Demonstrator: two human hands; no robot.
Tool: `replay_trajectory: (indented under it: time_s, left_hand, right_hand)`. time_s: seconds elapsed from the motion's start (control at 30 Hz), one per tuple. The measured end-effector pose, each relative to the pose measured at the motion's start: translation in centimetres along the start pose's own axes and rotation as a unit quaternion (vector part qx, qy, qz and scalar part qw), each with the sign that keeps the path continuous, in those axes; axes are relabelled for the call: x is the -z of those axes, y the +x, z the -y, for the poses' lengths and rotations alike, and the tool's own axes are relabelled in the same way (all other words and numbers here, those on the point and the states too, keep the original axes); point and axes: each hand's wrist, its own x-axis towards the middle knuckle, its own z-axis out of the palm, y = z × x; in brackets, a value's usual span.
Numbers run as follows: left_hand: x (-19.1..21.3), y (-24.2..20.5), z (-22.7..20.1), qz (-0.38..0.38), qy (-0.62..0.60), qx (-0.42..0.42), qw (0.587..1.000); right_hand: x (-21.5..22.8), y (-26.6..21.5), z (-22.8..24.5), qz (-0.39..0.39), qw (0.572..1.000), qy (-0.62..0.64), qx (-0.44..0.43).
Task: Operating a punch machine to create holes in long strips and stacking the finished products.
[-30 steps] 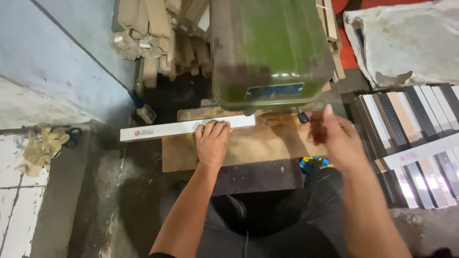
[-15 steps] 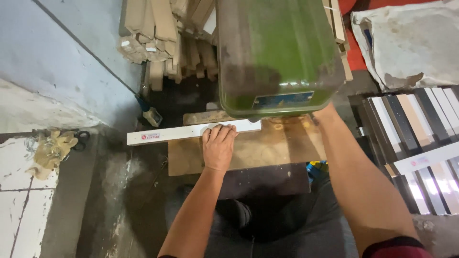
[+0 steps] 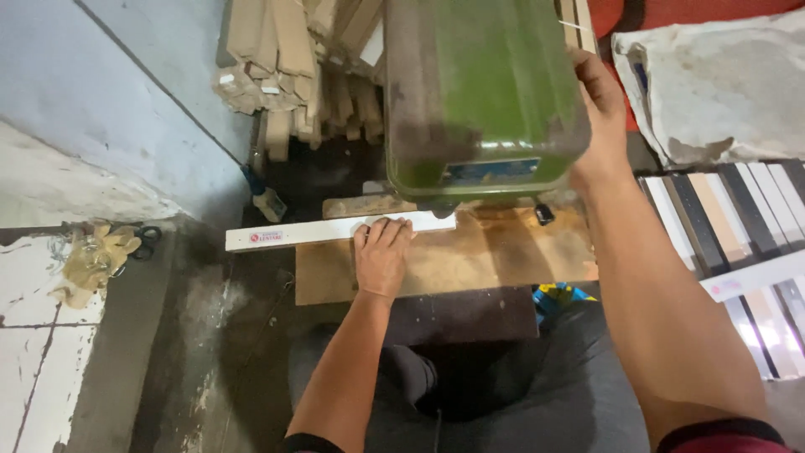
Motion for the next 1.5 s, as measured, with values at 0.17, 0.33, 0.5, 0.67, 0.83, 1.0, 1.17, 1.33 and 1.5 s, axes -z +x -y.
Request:
replay_trajectory:
  time_s: [0.17, 0.33, 0.5, 0.67, 0.83, 1.0, 1.17, 1.33, 1.5]
  left_hand:
    - [-0.3, 0.0, 0.0, -0.006, 0.030, -0.006, 1.000]
    - [-1.1, -0.4, 0.2, -0.008, 0.010, 0.002, 1.000]
    - [-1.2, -0.3, -0.3, -0.005, -0.007, -0.012, 1.000]
    - [-0.4, 0.6, -0.6, -0.031, 0.028, -0.012, 0.999]
    - [-0.4, 0.9, -0.8, -0.044, 0.039, -0.013, 0.998]
    - [0.2, 1.0, -0.8, -0.046, 0.062, -0.015, 0.997]
    - [-0.8, 0.3, -0.4, -0.036, 0.037, -0.023, 0.998]
    - [-0.7, 0.3, -0.4, -0.017, 0.012, -0.035, 0.999]
    - [-2.1, -0.1, -0.1, -0.029, 0.011, -0.054, 0.998]
  right_hand:
    - [1.4, -3.8, 0.6, 0.083, 0.964, -0.115, 0.227]
    - [3.7, -8.1, -3.0, 0.040, 0.929, -0.200, 0.308]
    - [4.0, -12.4, -5.1, -0.002, 0.920, -0.260, 0.294]
    - [2.9, -13.4, -3.7, -0.006, 0.920, -0.262, 0.292]
    - [3.0, -13.3, -4.1, -0.017, 0.921, -0.261, 0.288]
    - [2.9, -13.3, -4.2, -0.018, 0.921, -0.254, 0.294]
    - [2.5, -13.4, -3.7, -0.036, 0.921, -0.270, 0.279]
    - [2.9, -12.1, -3.3, -0.054, 0.901, -0.297, 0.311]
    - [3.0, -10.4, -3.0, -0.066, 0.894, -0.301, 0.326]
